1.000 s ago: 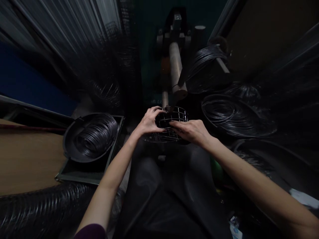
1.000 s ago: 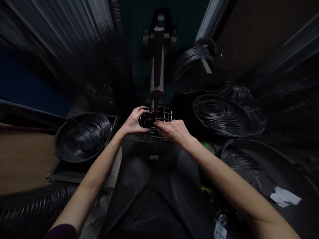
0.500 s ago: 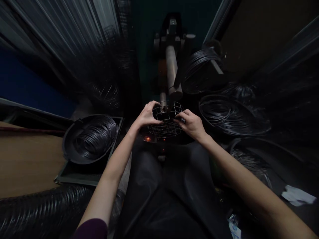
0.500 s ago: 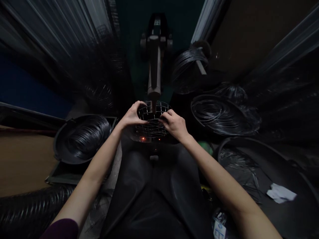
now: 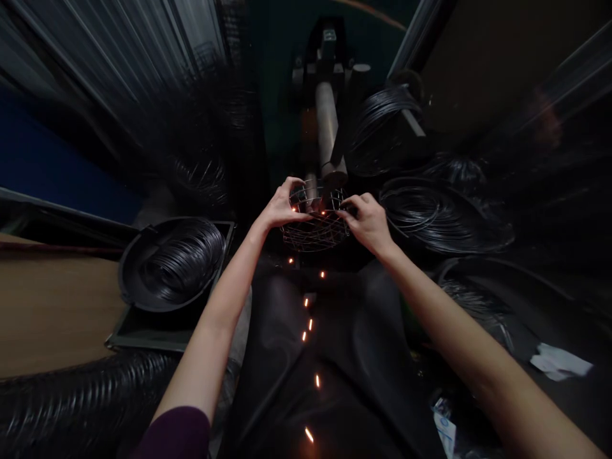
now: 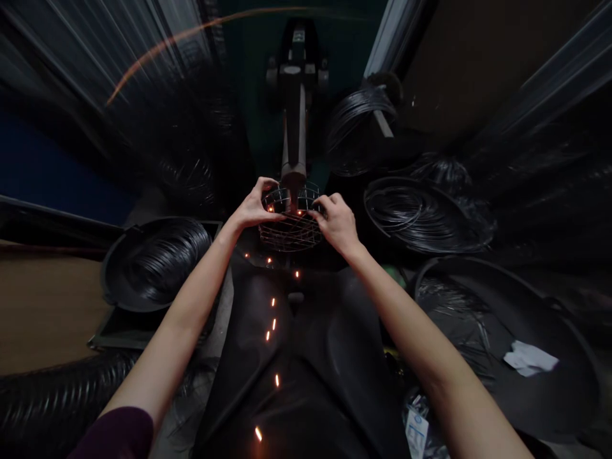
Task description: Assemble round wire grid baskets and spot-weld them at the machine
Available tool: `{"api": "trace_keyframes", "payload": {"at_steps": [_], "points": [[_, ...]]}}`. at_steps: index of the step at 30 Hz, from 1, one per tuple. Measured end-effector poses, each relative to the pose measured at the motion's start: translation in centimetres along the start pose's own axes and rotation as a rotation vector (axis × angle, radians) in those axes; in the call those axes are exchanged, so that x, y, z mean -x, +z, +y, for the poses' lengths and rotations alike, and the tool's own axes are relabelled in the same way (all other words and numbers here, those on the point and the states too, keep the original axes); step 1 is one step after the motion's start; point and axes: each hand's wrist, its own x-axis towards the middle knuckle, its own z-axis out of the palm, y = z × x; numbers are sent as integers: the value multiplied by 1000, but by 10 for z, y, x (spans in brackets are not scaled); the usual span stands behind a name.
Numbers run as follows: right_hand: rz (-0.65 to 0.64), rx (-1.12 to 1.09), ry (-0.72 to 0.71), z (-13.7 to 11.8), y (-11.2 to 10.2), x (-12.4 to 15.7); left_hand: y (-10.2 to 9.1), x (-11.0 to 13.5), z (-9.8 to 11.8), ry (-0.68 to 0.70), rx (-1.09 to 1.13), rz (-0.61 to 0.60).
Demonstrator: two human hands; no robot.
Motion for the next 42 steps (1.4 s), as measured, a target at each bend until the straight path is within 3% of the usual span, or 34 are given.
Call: {"api": "trace_keyframes", "payload": {"at_steps": [3, 6, 8, 12, 15, 17, 19, 21, 24, 27, 29, 32, 37, 42], "points": [[20, -59, 67, 6, -33, 36, 1, 29, -22, -27, 73, 55], [-103, -91, 156, 15, -64, 87, 9, 62, -52, -161, 190, 62], [-232, -89, 196, 23, -71, 122, 17, 76, -69, -247, 302, 68], [-482, -115, 223, 47, -52, 187, 35, 83, -83, -306, 449, 201], [-558, -210, 212, 70, -32, 221, 38, 87, -77, -297, 451, 308], [-556, -306, 258, 80, -28, 228, 34, 95, -67, -263, 405, 328], [-496, -370, 353, 76, -31, 219, 27, 105, -51, -207, 312, 295], [-391, -418, 403, 55, -40, 196, 19, 113, -28, -142, 169, 236], [-326, -517, 332, 9, -51, 144, 11, 114, 11, -25, -60, 135], [-549, -579, 270, -28, -50, 91, 11, 104, 44, 60, -234, 10], [-646, -523, 245, -39, -41, 65, 15, 98, 58, 74, -311, -48], [-583, -242, 87, -41, -28, 47, 20, 92, 64, 75, -352, -54], [-546, 313, -333, -46, -25, 57, 25, 89, 58, 47, -341, -24], [-571, 480, -444, -50, -31, 57, 29, 84, 53, 30, -315, -11]]}}
